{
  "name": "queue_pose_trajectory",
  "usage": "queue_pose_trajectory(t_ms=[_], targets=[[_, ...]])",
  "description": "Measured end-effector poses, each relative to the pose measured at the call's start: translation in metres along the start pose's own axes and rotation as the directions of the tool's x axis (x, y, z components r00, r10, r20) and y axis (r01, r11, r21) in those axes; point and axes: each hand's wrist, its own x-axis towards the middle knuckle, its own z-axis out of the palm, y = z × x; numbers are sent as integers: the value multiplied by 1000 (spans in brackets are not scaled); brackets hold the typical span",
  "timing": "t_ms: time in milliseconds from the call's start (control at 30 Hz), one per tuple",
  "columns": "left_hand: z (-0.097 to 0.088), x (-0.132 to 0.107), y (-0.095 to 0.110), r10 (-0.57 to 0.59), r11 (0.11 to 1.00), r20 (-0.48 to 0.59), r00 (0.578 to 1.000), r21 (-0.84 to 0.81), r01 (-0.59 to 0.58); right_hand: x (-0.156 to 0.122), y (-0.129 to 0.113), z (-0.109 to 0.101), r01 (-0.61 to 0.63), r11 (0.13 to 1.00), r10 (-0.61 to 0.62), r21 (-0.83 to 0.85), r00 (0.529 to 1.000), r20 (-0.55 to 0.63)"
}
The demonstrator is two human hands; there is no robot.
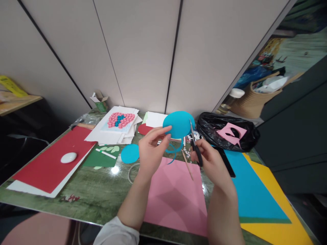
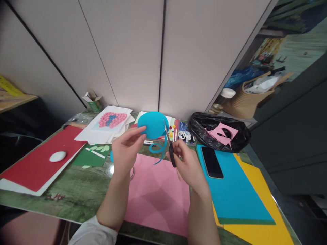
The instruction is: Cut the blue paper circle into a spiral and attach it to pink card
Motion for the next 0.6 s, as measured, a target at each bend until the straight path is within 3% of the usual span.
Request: queue_pose_trajectory(t_ms=[600], targets=[[0, 1, -2, 56, 998, -45, 997, -6, -56, -1, -1, 0, 3, 1000, -3, 19, 1000, 24]])
